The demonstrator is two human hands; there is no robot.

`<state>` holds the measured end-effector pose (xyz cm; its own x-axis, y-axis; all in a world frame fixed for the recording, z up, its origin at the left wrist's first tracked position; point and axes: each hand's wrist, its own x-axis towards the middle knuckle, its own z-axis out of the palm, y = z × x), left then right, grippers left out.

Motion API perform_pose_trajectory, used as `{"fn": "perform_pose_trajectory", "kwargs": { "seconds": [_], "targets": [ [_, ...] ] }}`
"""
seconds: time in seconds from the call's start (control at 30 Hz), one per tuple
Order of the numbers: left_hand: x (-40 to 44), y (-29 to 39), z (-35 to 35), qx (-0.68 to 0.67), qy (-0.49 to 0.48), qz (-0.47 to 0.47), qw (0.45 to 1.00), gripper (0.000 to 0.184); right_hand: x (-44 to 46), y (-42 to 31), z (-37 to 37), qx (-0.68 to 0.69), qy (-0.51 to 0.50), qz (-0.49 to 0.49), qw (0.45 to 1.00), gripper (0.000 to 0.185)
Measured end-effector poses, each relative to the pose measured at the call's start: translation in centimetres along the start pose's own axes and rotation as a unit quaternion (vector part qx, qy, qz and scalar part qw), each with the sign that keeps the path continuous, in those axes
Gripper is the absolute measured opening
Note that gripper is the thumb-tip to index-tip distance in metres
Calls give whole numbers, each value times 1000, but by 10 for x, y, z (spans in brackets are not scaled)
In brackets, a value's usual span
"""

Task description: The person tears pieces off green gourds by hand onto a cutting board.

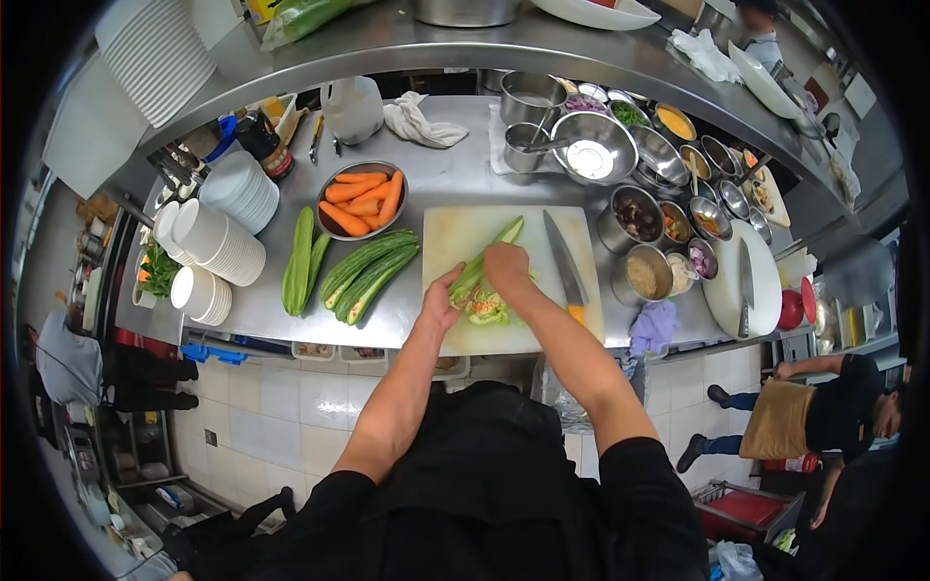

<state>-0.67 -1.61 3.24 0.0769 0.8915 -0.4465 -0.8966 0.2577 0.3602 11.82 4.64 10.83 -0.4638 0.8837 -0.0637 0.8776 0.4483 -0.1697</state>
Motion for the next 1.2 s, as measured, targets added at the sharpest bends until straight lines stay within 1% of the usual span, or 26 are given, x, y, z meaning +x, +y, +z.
{"fn": "perform_pose_trajectory", "kwargs": {
  "seconds": [0.07,0.1,0.13,0.2,0.23,0.3,0.33,0.37,0.4,0.47,0.5,0.57,0.6,0.67,0.73,0.83,0.9,0.93,0.97,1.0,1.03,1.07,1.1,1.17,1.2],
  "targets": [
    [5,-1,-7,16,8,10,1000,31,1,-14,14,-15,-28,7,999,15],
    [9,-3,-10,22,10,15,1000,31,-5,-31,28,-39,-41,-29,998,15],
    [8,-4,-9,34,15,-1,999,31,-17,-47,43,-64,-57,-67,994,15],
    [-3,3,-2,58,27,-29,998,32,-43,-65,28,-66,-44,-38,996,14],
    [-14,5,11,60,42,-16,997,31,-52,-72,17,-64,-37,-22,997,14],
    [-35,6,39,66,72,8,995,31,-32,-46,-10,-29,-68,-6,997,14],
    [-25,1,28,54,54,11,997,31,-24,-32,-20,-13,-83,4,996,14],
    [-9,-4,13,44,35,14,998,30,-18,-27,-11,-7,-75,19,997,13],
    [2,-4,4,35,16,17,999,30,-19,-30,8,-10,-41,2,999,13],
    [3,2,4,45,26,-16,999,32,-34,-47,52,-14,20,-34,999,14],
    [2,2,1,48,35,-34,998,34,-45,-51,49,-2,-6,-45,999,14],
    [0,3,1,38,37,-33,998,33,-59,-63,26,22,-51,-69,996,15],
    [-2,5,2,34,38,-31,998,32,-55,-55,20,44,-48,-48,997,15],
    [-5,8,6,5,28,-16,999,31,-33,-17,0,83,-40,-7,996,17],
    [-8,7,13,-15,31,-20,999,30,-3,9,6,75,41,61,994,16],
    [-1,10,10,-12,42,-38,998,28,23,11,17,91,67,122,986,15],
    [14,7,-8,4,32,-45,998,27,7,-19,35,104,71,34,991,15],
    [23,3,-21,-29,-84,-48,995,27,-2,-37,39,90,75,26,993,15],
    [31,-1,-36,-62,-197,-48,977,27,-11,-56,40,75,76,14,994,16],
    [34,0,-46,-92,-306,-45,947,27,-16,-69,37,64,79,1,995,16],
    [27,4,-40,-62,-202,-48,976,27,-17,-68,25,73,71,24,995,17],
    [23,7,-31,-32,-96,-51,994,26,-16,-56,10,81,63,48,994,18],
    [14,6,-20,-5,11,-57,998,26,-15,-41,0,87,53,74,992,19],
    [0,6,2,-18,42,-36,998,27,0,-12,-5,101,67,144,982,20],
    [-2,7,9,-22,56,-26,998,27,3,-5,1,89,48,119,988,20]
  ]
}}
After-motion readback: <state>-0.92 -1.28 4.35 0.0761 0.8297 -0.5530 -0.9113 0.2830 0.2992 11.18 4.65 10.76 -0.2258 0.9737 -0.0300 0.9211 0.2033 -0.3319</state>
